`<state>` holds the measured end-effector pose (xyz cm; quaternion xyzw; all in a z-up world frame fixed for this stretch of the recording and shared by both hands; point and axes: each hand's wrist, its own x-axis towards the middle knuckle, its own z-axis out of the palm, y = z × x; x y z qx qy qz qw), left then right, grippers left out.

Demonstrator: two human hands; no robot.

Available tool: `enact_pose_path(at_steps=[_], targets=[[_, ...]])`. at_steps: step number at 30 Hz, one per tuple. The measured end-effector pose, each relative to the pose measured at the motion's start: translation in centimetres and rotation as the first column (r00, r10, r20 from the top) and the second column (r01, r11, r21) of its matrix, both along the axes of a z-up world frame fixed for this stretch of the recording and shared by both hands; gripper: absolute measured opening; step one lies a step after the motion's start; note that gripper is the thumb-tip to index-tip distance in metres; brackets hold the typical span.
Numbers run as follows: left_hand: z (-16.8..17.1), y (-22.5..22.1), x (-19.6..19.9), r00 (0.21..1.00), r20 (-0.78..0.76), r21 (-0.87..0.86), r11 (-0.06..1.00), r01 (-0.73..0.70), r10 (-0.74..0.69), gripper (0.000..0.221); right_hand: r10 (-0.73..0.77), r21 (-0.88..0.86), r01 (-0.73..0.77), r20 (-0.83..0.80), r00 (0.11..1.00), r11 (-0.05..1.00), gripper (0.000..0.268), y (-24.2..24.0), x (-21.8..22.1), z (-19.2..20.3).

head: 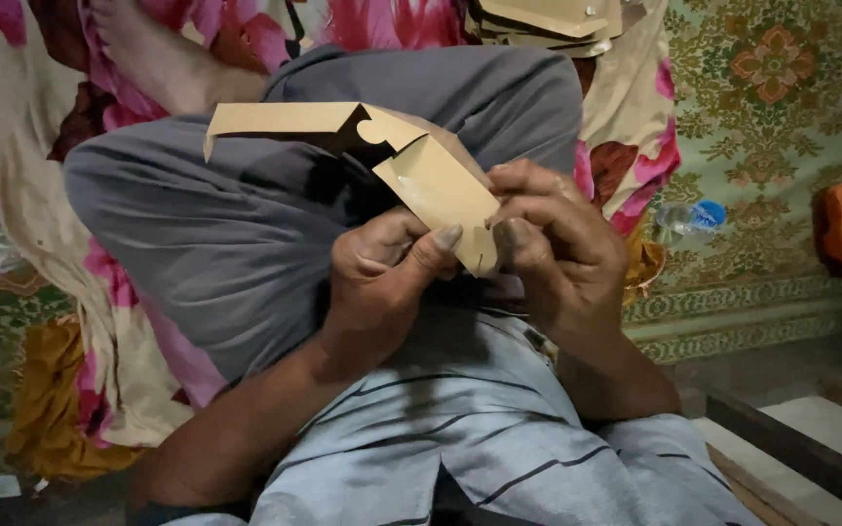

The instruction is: Assembling a cardboard box by folding and tucking its flaps.

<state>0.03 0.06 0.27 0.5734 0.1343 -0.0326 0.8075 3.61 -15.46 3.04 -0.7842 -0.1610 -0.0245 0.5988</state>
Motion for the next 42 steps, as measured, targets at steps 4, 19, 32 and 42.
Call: enact_pose_path(at_steps=[4, 19, 32, 42], targets=[[0.3, 0.2, 0.1, 0.998, 0.055, -0.009, 1.0, 0.011, -0.011, 0.022, -0.004, 0.118, 0.005, -0.014, 1.0, 0.993, 0.016, 0.0, 0.1, -0.7], [0.1, 0.6, -0.1, 0.997, 0.059, 0.074, 0.996, 0.04, -0.045, 0.026, -0.015, 0.062, 0.018, -0.048, 0.999, 0.998, 0.014, 0.0, 0.0, -1.3], [-1.2, 1.6, -0.5, 0.986, 0.033, -0.192, 0.967, 0.164, -0.161, 0.025, 0.092, 0.062, -0.082, -0.171, 0.981, 0.995, 0.012, -0.3, -0.4, -0.7], [-0.9, 2.2, -0.4, 0.983, -0.046, -0.249, 0.955, 0.159, -0.176, 0.023, 0.136, 0.137, -0.115, -0.158, 0.978, 0.984, 0.017, -0.4, -1.1, -1.8]])
